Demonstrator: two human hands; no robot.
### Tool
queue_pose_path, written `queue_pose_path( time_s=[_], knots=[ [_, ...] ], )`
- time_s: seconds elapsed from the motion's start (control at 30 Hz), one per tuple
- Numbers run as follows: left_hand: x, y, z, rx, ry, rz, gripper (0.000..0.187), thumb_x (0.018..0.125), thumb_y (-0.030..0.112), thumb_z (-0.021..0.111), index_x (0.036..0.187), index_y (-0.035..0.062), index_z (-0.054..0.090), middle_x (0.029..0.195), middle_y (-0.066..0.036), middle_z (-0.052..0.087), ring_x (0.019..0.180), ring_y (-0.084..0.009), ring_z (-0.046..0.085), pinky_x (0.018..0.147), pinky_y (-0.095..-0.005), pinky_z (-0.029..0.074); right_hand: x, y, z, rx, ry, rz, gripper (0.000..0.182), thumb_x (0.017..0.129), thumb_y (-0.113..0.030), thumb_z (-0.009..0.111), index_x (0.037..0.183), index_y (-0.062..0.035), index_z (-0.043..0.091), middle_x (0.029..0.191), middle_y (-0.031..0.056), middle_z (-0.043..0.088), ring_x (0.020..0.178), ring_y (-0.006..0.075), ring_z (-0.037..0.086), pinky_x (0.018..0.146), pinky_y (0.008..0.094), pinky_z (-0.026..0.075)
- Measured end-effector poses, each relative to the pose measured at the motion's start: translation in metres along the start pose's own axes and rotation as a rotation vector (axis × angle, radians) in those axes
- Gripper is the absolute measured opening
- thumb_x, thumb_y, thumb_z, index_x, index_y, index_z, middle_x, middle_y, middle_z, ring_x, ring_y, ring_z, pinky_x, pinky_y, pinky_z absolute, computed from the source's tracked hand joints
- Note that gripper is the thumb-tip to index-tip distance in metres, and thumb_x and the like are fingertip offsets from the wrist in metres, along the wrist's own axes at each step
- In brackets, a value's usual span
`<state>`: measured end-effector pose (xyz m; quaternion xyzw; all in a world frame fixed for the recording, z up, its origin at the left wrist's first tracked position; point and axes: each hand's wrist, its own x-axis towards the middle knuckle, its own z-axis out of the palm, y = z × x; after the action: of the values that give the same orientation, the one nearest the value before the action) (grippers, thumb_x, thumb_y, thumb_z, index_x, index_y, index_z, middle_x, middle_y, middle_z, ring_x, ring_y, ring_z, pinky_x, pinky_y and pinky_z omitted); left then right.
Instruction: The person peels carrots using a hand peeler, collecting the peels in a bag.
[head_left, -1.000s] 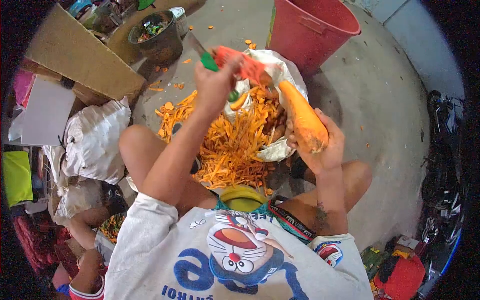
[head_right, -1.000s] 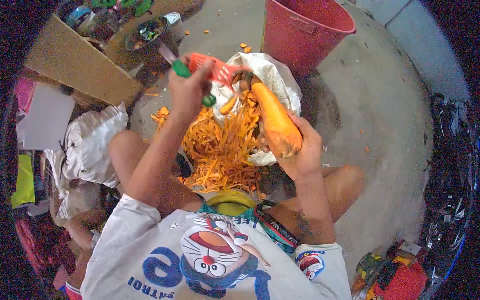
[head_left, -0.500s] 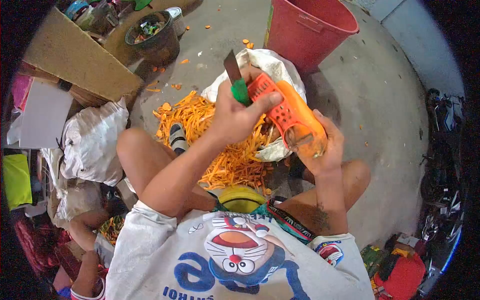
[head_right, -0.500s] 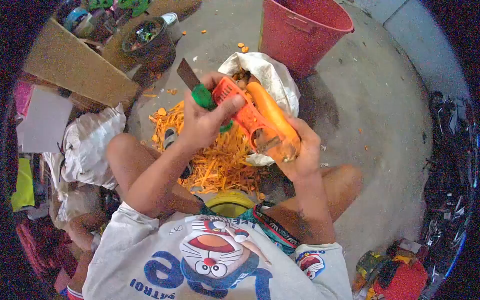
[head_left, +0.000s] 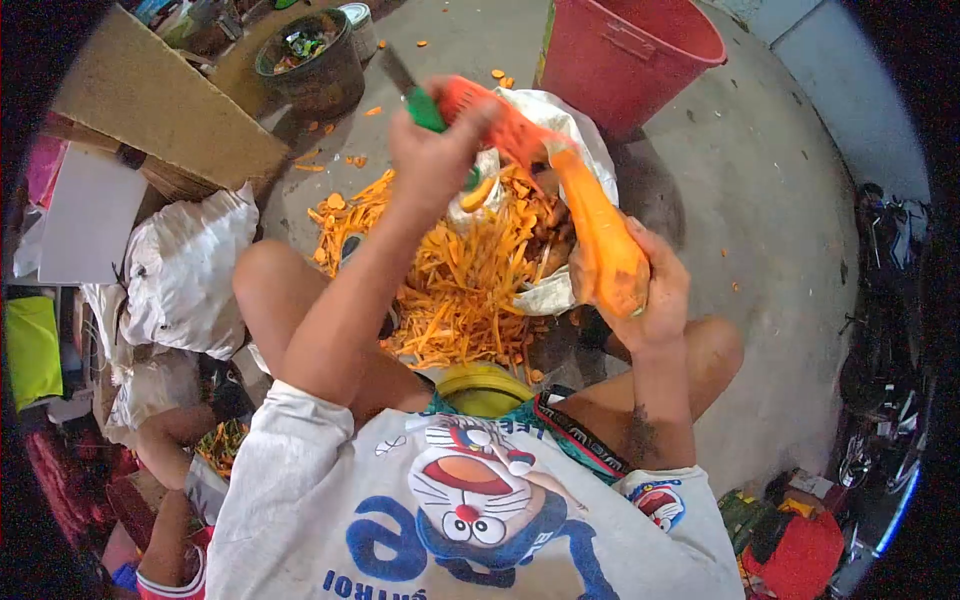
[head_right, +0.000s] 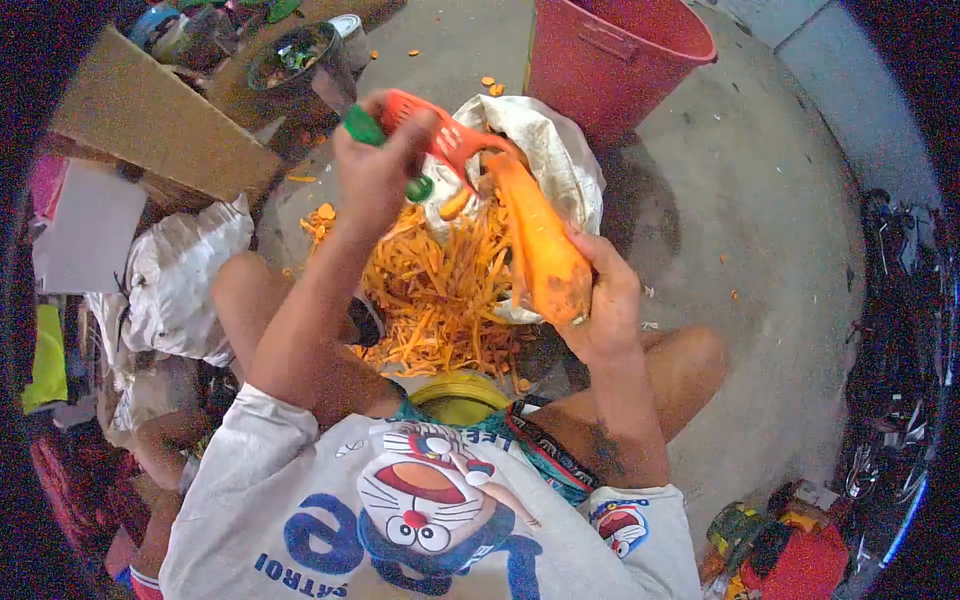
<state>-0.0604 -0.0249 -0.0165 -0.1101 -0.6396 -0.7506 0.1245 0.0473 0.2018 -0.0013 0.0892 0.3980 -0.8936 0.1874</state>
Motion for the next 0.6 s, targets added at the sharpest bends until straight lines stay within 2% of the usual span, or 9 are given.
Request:
queue_pose_path(
  time_s=[0.1, 0.2, 0.23, 0.3, 0.33, 0.4, 0.47, 0.53, 0.6],
  knots=[
    [0.012, 0.003, -0.010, -0.071, 0.217, -0.094, 0.020, 0.091, 0.018, 0.077, 0.092, 0.0084, 0.059, 0.072, 0.003, 0.061, 0.051, -0.0045, 0.050, 0.045, -0.0229, 0.038, 0.001, -0.004, 0.006, 0.078, -0.152, 0.011, 0.048, 0.107, -0.037, 0.036, 0.128, 0.0017, 0.054, 0.095, 0.0141, 0.064, 0.077, 0.0210, 0.060, 0.067, 0.0321, 0.048],
    [-0.032, 0.022, 0.020, -0.057, -0.049, -0.076, 0.016, 0.091, 0.013, 0.075, 0.099, 0.0047, 0.064, 0.075, 0.001, 0.065, 0.057, -0.0067, 0.056, 0.052, -0.0226, 0.045, 0.008, -0.004, 0.006, 0.011, 0.059, -0.018, 0.049, 0.105, -0.039, 0.037, 0.129, 0.0000, 0.053, 0.092, 0.0142, 0.063, 0.075, 0.0203, 0.060, 0.067, 0.0319, 0.048],
    [-0.036, 0.021, 0.025, -0.063, -0.052, -0.082, 0.016, 0.091, 0.013, 0.075, 0.099, 0.0047, 0.064, 0.075, 0.001, 0.065, 0.057, -0.0067, 0.056, 0.052, -0.0226, 0.045, 0.010, -0.005, 0.019, 0.053, 0.172, -0.062, 0.046, 0.105, -0.035, 0.038, 0.131, 0.0000, 0.053, 0.098, 0.0141, 0.066, 0.081, 0.0216, 0.064, 0.071, 0.0339, 0.052],
    [-0.045, 0.020, 0.030, 0.001, -0.192, 0.095, 0.017, 0.091, 0.010, 0.075, 0.102, 0.0030, 0.064, 0.079, 0.000, 0.066, 0.066, -0.0091, 0.062, 0.060, -0.0246, 0.050, 0.008, -0.002, 0.016, 0.086, 0.289, -0.091, 0.044, 0.106, -0.031, 0.038, 0.133, 0.0000, 0.053, 0.104, 0.0141, 0.069, 0.088, 0.0229, 0.069, 0.076, 0.0359, 0.057],
    [-0.034, 0.024, 0.022, -0.035, -0.096, -0.068, 0.018, 0.090, 0.008, 0.075, 0.103, 0.0015, 0.064, 0.084, -0.003, 0.069, 0.075, -0.0115, 0.066, 0.068, -0.0275, 0.054, 0.005, 0.002, 0.001, 0.058, 0.149, -0.055, 0.045, 0.105, -0.032, 0.039, 0.134, -0.0007, 0.053, 0.100, 0.0132, 0.069, 0.083, 0.0223, 0.068, 0.071, 0.0358, 0.056],
    [-0.001, 0.020, -0.002, 0.083, 0.075, -0.119, 0.019, 0.091, 0.008, 0.074, 0.104, 0.0006, 0.064, 0.090, -0.004, 0.071, 0.083, -0.0106, 0.067, 0.074, -0.0286, 0.055, 0.003, 0.004, -0.001, 0.035, -0.012, -0.028, 0.045, 0.105, -0.033, 0.040, 0.134, -0.0013, 0.053, 0.097, 0.0124, 0.068, 0.078, 0.0217, 0.068, 0.066, 0.0357, 0.056],
    [0.012, 0.006, -0.017, 0.176, 0.110, -0.010, 0.020, 0.090, 0.010, 0.074, 0.104, -0.0009, 0.063, 0.089, -0.009, 0.072, 0.082, -0.0164, 0.069, 0.074, -0.0322, 0.055, 0.001, 0.001, 0.008, -0.039, 0.013, 0.023, 0.049, 0.101, -0.040, 0.045, 0.131, -0.0020, 0.050, 0.086, 0.0133, 0.063, 0.063, 0.0198, 0.060, 0.053, 0.0318, 0.051],
    [0.014, -0.002, -0.019, 0.259, 0.140, 0.094, 0.022, 0.090, 0.011, 0.073, 0.105, -0.0023, 0.063, 0.088, -0.014, 0.073, 0.081, -0.0222, 0.071, 0.074, -0.0357, 0.056, 0.003, -0.002, 0.011, -0.096, -0.021, -0.043, 0.048, 0.100, -0.040, 0.046, 0.130, -0.0021, 0.051, 0.085, 0.0128, 0.062, 0.059, 0.0193, 0.059, 0.050, 0.0306, 0.050],
    [-0.003, -0.001, -0.015, 0.810, -0.242, 0.108, 0.019, 0.091, 0.013, 0.070, 0.101, -0.0017, 0.063, 0.077, -0.018, 0.069, 0.072, -0.0308, 0.068, 0.068, -0.0399, 0.052, 0.004, -0.003, 0.011, -0.154, -0.045, -0.097, 0.048, 0.099, -0.040, 0.048, 0.129, -0.0022, 0.051, 0.083, 0.0123, 0.062, 0.056, 0.0188, 0.058, 0.047, 0.0294, 0.049]
  ],
)
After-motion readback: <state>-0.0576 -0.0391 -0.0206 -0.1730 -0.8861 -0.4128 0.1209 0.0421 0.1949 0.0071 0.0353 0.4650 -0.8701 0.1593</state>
